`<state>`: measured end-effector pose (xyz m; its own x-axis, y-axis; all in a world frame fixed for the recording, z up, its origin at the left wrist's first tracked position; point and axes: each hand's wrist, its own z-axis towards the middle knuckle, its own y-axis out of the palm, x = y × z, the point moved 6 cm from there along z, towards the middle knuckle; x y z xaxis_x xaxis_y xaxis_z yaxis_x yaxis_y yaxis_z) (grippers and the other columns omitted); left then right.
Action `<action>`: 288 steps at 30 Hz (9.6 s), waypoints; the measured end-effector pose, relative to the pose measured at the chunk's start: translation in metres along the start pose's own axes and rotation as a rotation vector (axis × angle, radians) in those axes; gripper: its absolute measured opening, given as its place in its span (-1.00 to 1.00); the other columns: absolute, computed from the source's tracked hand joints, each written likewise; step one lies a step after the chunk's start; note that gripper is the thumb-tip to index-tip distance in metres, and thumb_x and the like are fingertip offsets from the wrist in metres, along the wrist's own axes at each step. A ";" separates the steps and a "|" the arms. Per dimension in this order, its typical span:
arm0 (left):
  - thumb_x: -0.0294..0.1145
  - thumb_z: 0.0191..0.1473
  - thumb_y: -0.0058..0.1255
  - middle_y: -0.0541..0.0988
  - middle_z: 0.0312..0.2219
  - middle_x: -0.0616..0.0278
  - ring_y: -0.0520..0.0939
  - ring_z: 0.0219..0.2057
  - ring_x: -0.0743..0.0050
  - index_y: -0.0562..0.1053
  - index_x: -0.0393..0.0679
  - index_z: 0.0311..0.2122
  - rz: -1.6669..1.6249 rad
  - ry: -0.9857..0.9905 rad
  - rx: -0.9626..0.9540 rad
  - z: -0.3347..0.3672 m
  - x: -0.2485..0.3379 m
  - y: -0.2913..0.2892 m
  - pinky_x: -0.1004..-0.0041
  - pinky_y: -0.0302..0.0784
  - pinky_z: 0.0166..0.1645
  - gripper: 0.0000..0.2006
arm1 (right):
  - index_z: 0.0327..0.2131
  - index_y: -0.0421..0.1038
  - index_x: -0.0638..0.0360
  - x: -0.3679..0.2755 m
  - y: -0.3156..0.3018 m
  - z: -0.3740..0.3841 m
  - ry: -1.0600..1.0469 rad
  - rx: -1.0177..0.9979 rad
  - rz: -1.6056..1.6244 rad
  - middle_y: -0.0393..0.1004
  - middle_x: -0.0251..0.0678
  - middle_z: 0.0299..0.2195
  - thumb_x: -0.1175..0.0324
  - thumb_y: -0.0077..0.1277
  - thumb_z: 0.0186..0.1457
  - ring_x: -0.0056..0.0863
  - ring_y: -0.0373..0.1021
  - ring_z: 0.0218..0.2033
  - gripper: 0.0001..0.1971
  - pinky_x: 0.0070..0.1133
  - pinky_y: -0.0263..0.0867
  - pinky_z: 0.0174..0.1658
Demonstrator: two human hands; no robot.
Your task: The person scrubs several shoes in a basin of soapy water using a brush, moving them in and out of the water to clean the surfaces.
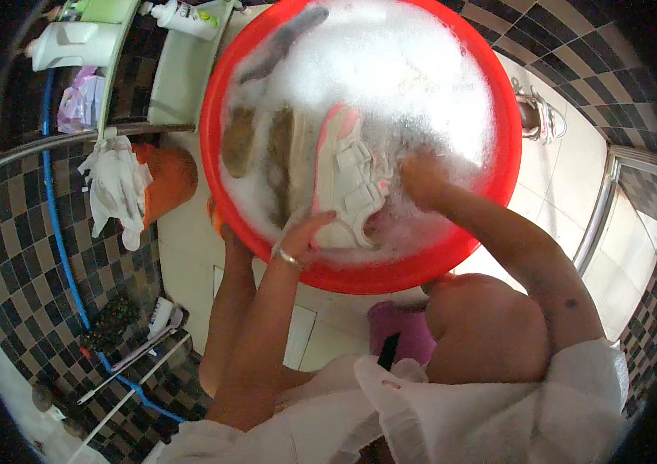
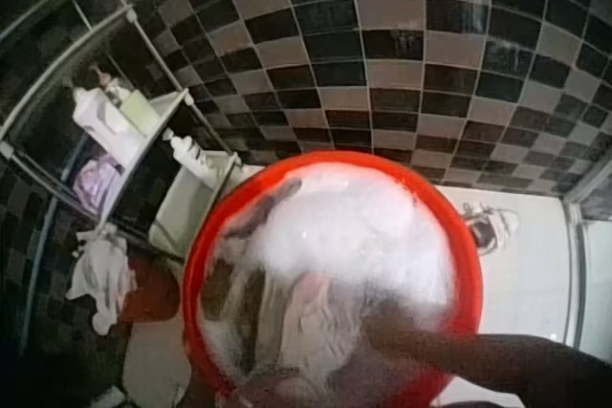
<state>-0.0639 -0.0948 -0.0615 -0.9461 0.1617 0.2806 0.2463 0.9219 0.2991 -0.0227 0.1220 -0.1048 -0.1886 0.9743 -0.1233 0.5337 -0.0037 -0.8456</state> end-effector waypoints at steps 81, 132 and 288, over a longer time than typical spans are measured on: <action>-0.32 -0.33 0.14 0.30 -0.11 -0.09 0.32 -0.15 -0.06 -0.06 -0.30 0.09 1.251 1.240 0.439 -0.069 0.025 0.061 0.17 0.20 -0.02 -0.14 | 0.06 0.06 -0.01 -0.064 -0.122 -0.055 -0.168 0.421 0.570 0.08 -0.01 0.01 0.20 -0.07 -0.04 -0.12 0.15 -0.03 -0.45 -0.29 0.23 -0.13; -0.38 -0.39 0.21 0.34 -0.10 -0.02 0.35 -0.06 0.15 0.21 -0.22 -0.01 1.557 0.463 -0.144 0.024 0.020 0.111 0.34 0.27 0.00 -0.29 | -0.06 0.23 0.07 0.023 -0.007 -0.025 0.260 0.030 0.877 0.31 -0.03 -0.15 0.12 -0.10 -0.12 -0.13 0.23 -0.11 -0.51 -0.35 0.14 -0.04; -0.33 -0.14 -0.05 0.44 -0.67 0.13 0.51 -0.63 0.20 0.34 -0.12 -0.49 1.926 1.047 0.533 -0.146 0.022 0.077 0.28 0.38 -0.57 -0.88 | 0.06 0.05 -0.05 0.017 -0.057 -0.089 0.247 0.349 0.364 0.19 -0.12 -0.05 0.20 0.03 -0.17 -0.21 0.24 -0.10 -0.35 -0.38 0.23 -0.14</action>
<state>-0.0351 -0.0719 0.1009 0.7256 0.6763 0.1270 0.2127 -0.0449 -0.9761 0.0169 0.1591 -0.0130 0.1777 0.9199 -0.3496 0.2155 -0.3830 -0.8983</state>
